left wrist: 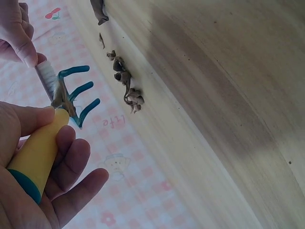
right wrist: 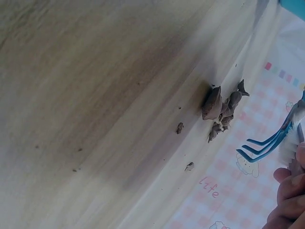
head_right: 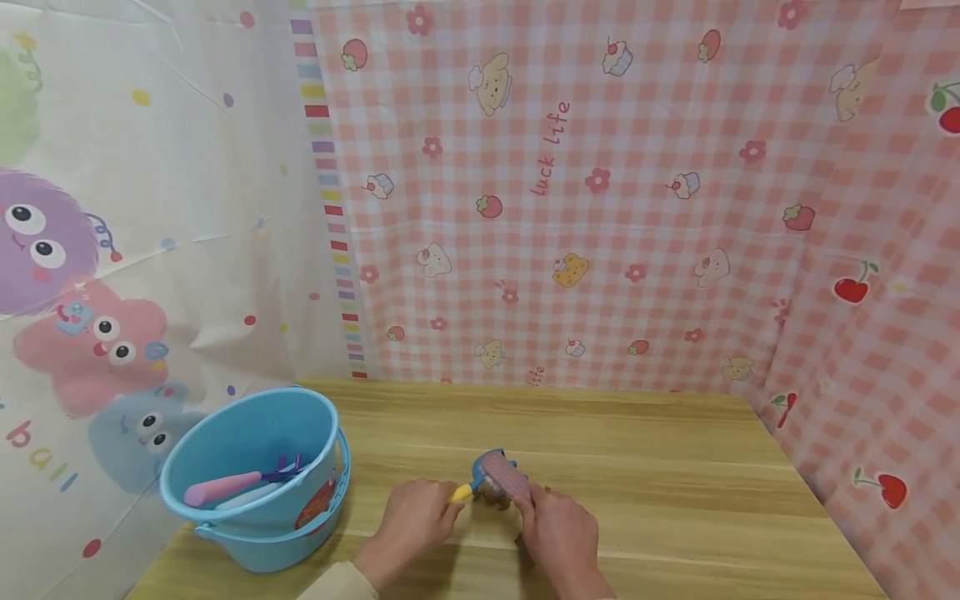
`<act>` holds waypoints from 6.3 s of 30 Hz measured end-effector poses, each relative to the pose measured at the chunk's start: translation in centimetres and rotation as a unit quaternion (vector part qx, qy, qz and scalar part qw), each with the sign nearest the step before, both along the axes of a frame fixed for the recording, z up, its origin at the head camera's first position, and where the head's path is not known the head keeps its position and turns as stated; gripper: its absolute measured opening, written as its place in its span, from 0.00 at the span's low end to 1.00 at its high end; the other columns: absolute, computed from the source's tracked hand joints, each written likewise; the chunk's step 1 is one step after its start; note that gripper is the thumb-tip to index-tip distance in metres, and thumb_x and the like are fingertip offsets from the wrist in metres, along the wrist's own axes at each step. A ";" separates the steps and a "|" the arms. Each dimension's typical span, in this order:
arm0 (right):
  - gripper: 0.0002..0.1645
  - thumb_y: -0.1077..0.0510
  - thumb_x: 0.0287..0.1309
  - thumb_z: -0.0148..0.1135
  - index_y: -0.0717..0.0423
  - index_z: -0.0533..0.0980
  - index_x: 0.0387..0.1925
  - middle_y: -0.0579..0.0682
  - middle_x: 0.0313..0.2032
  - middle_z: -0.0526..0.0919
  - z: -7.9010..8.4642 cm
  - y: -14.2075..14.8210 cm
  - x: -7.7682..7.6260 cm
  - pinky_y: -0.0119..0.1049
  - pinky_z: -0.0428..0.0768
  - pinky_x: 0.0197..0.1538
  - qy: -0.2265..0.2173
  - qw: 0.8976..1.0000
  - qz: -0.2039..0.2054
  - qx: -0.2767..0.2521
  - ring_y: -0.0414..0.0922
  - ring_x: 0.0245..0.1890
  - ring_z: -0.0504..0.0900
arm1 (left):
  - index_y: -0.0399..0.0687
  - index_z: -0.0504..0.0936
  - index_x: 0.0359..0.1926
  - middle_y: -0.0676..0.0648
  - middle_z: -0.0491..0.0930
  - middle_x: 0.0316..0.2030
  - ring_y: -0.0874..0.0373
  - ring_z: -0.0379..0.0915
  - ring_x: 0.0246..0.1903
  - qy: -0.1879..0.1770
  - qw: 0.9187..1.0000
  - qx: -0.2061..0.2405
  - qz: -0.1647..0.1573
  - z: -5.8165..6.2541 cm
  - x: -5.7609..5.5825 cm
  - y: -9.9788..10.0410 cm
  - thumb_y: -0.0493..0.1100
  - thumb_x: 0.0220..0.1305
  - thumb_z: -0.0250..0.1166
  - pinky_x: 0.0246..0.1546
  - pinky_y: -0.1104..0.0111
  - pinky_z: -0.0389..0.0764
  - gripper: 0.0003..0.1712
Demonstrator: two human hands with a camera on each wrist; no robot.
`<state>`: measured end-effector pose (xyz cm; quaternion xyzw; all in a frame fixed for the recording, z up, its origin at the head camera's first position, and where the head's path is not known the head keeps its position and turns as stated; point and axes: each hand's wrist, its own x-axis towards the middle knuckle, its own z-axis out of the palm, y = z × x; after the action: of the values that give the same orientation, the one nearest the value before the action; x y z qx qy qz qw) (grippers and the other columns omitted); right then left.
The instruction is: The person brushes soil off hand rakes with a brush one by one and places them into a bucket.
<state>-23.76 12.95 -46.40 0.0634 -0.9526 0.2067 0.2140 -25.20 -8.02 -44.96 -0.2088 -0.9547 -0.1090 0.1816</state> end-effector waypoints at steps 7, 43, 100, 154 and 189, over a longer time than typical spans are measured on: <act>0.12 0.48 0.61 0.67 0.50 0.86 0.39 0.50 0.26 0.86 -0.1 0.1 -0.2 0.44 0.72 0.20 -0.012 1.000 -0.005 0.003 0.48 0.22 0.81 | 0.51 0.78 0.21 0.57 0.67 0.14 0.65 0.60 0.14 0.003 1.000 -0.006 -0.002 -0.1 0.0 -0.1 0.48 0.61 0.68 0.14 0.70 0.64 0.14; 0.11 0.49 0.62 0.67 0.50 0.80 0.27 0.50 0.21 0.82 -0.6 1.7 -1.1 0.46 0.70 0.18 -0.004 1.000 -0.025 0.007 0.51 0.19 0.80 | 0.54 0.72 0.17 0.58 0.66 0.12 0.65 0.60 0.13 0.037 0.999 -0.008 -0.019 -0.3 0.3 0.1 0.48 0.58 0.70 0.13 0.71 0.62 0.19; 0.08 0.51 0.62 0.66 0.50 0.83 0.30 0.44 0.20 0.80 -0.3 2.5 -0.9 0.42 0.68 0.18 -0.031 0.999 -0.019 -0.016 0.41 0.17 0.70 | 0.56 0.72 0.17 0.59 0.65 0.13 0.65 0.60 0.14 -0.002 1.000 -0.024 -0.001 -0.2 0.1 0.0 0.49 0.59 0.69 0.14 0.70 0.62 0.18; 0.13 0.49 0.65 0.63 0.53 0.84 0.41 0.45 0.23 0.81 -0.2 2.6 -0.3 0.43 0.71 0.19 -0.039 0.999 -0.012 -0.018 0.43 0.19 0.75 | 0.54 0.71 0.17 0.58 0.62 0.13 0.65 0.56 0.13 -0.021 0.999 -0.022 -0.011 0.1 -0.1 0.0 0.48 0.61 0.67 0.15 0.72 0.61 0.18; 0.17 0.46 0.61 0.67 0.53 0.86 0.43 0.49 0.30 0.88 0.0 1.3 -0.4 0.39 0.74 0.19 -0.019 0.999 0.023 0.019 0.41 0.22 0.81 | 0.54 0.73 0.17 0.59 0.62 0.12 0.67 0.56 0.13 -0.011 0.999 -0.025 -0.022 0.0 0.0 0.1 0.48 0.60 0.69 0.14 0.73 0.60 0.18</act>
<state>-24.18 14.21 -46.41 0.0857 -0.9584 0.1947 0.1901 -25.16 -7.89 -44.93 -0.2333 -0.9541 -0.0918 0.1637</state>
